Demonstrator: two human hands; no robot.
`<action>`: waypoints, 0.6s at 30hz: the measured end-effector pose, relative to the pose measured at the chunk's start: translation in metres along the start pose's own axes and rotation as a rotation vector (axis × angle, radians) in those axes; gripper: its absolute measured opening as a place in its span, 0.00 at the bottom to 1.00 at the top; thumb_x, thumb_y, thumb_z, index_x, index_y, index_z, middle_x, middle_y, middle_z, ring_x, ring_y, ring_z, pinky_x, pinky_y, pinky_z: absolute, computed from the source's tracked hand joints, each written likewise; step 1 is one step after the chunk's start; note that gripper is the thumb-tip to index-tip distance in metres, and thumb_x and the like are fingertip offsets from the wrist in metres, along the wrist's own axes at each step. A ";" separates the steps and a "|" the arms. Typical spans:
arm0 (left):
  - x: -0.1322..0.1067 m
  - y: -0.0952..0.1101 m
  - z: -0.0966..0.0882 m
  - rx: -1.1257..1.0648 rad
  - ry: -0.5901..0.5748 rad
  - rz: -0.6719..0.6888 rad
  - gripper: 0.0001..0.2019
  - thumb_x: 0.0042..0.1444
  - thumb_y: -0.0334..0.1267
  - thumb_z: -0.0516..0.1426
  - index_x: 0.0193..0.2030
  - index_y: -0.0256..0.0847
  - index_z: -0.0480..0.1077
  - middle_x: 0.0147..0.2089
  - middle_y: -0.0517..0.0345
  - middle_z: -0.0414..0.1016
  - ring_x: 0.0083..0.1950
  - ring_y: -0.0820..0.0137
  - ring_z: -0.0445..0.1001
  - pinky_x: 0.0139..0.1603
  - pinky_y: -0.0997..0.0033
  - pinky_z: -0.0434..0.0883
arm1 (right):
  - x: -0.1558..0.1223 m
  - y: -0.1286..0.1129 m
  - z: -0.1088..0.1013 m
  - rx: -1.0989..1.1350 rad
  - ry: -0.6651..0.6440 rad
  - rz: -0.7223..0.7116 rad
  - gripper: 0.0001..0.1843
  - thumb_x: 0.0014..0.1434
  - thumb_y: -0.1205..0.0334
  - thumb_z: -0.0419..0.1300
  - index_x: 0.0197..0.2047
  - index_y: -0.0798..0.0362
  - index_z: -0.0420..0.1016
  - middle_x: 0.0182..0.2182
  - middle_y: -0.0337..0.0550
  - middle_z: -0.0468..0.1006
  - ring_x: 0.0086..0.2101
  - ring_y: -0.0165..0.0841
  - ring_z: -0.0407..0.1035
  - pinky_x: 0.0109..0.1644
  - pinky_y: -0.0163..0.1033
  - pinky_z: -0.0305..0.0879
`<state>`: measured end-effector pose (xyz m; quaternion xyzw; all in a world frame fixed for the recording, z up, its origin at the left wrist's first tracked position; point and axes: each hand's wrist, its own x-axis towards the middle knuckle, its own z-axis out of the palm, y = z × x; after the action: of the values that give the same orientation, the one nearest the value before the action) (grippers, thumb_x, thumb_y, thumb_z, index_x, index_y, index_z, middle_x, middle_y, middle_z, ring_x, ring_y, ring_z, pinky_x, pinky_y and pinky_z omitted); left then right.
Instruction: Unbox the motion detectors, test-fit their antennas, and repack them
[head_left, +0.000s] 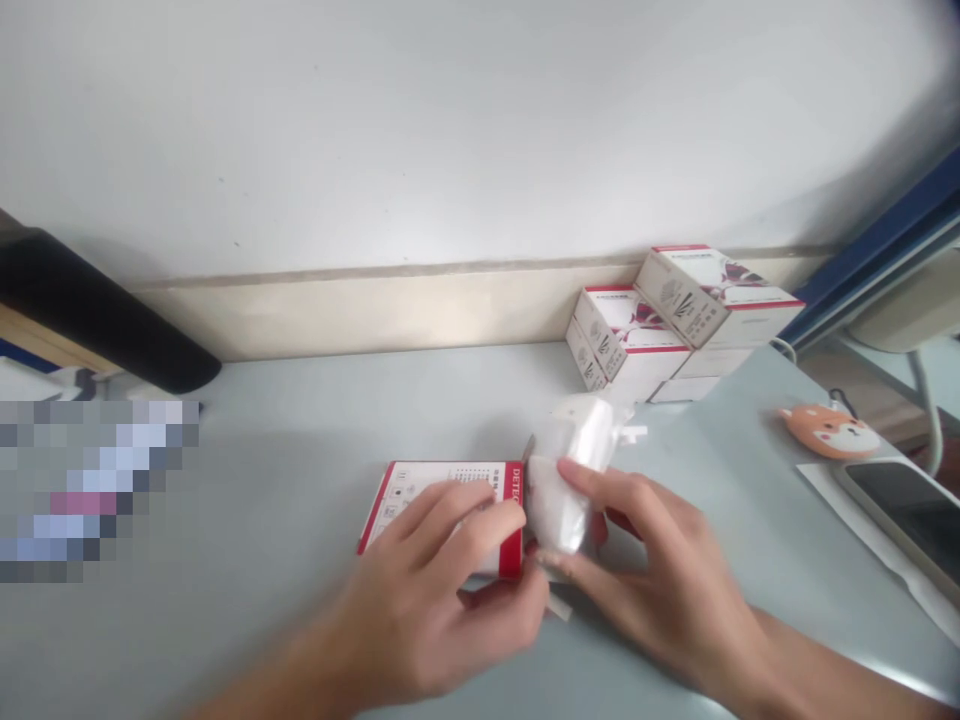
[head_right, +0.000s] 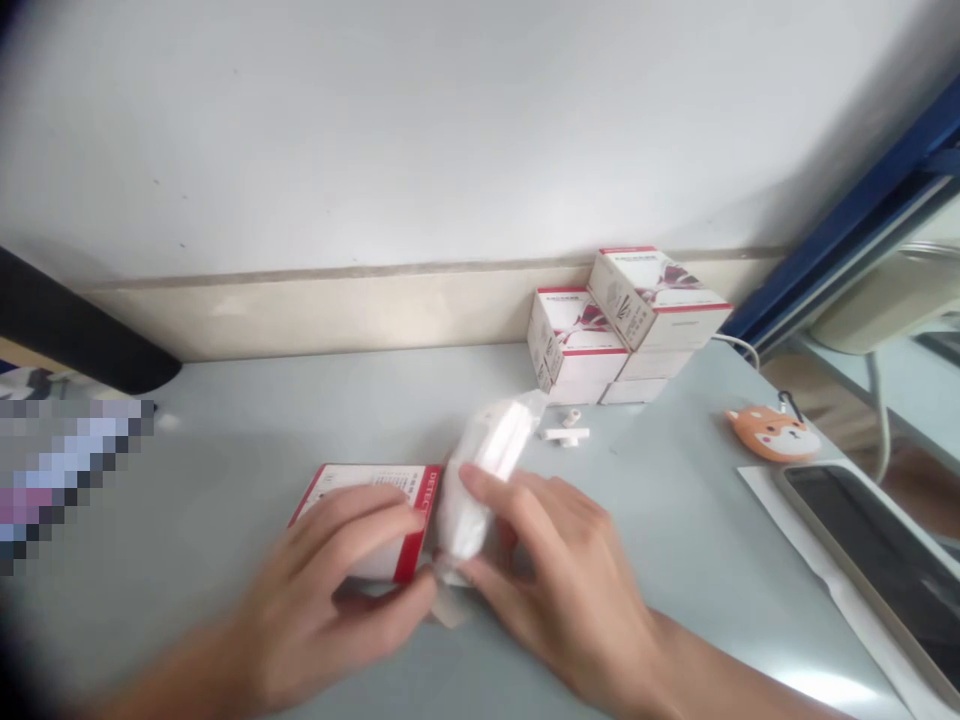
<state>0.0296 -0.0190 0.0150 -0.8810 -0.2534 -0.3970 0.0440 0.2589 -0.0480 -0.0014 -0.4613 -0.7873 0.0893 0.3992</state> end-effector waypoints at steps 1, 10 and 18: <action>0.002 0.003 0.000 -0.035 0.009 -0.044 0.19 0.55 0.24 0.62 0.50 0.49 0.71 0.41 0.59 0.82 0.45 0.64 0.81 0.47 0.64 0.80 | 0.000 -0.001 -0.001 -0.023 0.022 -0.051 0.27 0.68 0.57 0.66 0.66 0.46 0.63 0.30 0.35 0.75 0.27 0.32 0.69 0.33 0.37 0.68; -0.010 0.014 -0.005 -0.169 0.095 -0.327 0.25 0.56 0.28 0.62 0.60 0.51 0.67 0.47 0.56 0.80 0.47 0.62 0.81 0.45 0.61 0.84 | -0.010 -0.001 -0.007 -0.088 -0.023 -0.259 0.37 0.66 0.72 0.60 0.74 0.48 0.56 0.36 0.43 0.78 0.35 0.38 0.70 0.40 0.43 0.68; -0.016 0.012 -0.009 -0.309 0.119 -0.571 0.16 0.62 0.38 0.61 0.57 0.55 0.70 0.54 0.54 0.77 0.53 0.59 0.80 0.53 0.53 0.83 | 0.015 -0.013 -0.018 -0.199 -0.001 -0.346 0.20 0.68 0.61 0.59 0.62 0.49 0.67 0.39 0.50 0.81 0.39 0.45 0.74 0.40 0.45 0.70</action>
<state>0.0202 -0.0385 0.0110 -0.7459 -0.4241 -0.4777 -0.1886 0.2598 -0.0477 0.0254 -0.3564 -0.8600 -0.0586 0.3605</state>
